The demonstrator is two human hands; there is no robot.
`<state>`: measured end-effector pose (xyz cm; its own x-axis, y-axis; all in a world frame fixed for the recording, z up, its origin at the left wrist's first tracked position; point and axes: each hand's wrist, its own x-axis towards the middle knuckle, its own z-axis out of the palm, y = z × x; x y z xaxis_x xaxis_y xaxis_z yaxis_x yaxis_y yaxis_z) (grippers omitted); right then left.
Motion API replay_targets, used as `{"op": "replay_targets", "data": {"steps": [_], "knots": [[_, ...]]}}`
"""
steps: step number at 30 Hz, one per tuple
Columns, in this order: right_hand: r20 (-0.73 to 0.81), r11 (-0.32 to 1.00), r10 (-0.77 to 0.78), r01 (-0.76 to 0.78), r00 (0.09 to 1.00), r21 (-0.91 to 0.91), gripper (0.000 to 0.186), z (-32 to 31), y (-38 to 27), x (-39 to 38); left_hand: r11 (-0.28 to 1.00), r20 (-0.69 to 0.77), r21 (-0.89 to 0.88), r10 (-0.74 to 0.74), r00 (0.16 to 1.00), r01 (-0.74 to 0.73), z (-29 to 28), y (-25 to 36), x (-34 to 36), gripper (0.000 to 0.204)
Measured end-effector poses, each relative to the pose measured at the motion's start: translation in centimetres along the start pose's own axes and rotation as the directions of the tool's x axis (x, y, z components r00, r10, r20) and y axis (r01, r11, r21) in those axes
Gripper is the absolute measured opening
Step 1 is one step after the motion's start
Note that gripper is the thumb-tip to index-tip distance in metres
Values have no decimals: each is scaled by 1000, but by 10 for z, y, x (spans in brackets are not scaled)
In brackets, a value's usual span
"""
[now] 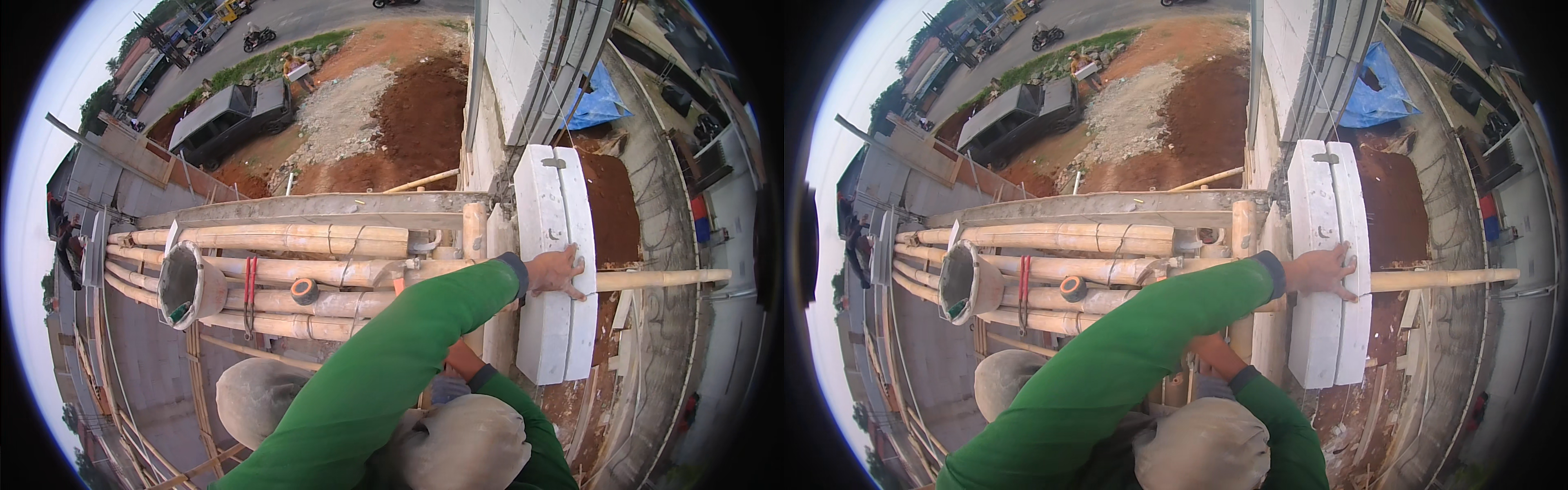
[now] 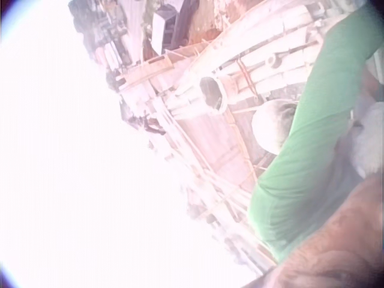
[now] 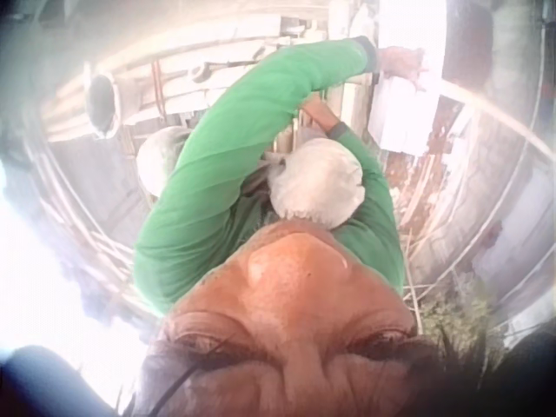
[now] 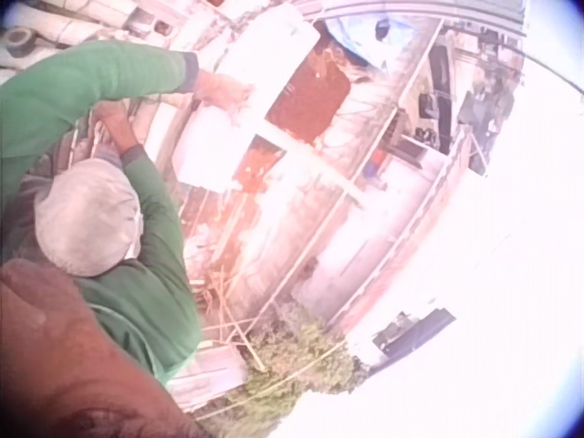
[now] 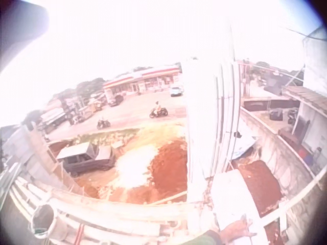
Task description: The person scoops mortar from a bucket with a trowel and spreads it onto a white block on bamboo scaffolding. They place another block on top, tap it with a hammer to align it, and repeat the process.
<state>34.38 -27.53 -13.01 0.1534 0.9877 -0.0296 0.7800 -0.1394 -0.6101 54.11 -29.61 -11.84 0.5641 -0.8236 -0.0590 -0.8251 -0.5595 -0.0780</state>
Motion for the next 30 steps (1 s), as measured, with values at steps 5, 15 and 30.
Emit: {"op": "replay_targets", "data": {"steps": [5, 15, 30], "knots": [[-55, 998, 64, -62, 996, 25, 54, 5, -11, -29, 997, 81, 68, 26, 996, -31, -3, 2, 5, 119], [-458, 929, 289, -361, 840, -76, 64, 68, -9, -32, 997, 61, 75, 22, 998, -27, 1, -2, 8, 115], [-63, 267, 957, -770, 284, 580, 40, 3, -84, -264, 991, 55, 123, 44, 998, -50, 6, -4, 10, 102]]}}
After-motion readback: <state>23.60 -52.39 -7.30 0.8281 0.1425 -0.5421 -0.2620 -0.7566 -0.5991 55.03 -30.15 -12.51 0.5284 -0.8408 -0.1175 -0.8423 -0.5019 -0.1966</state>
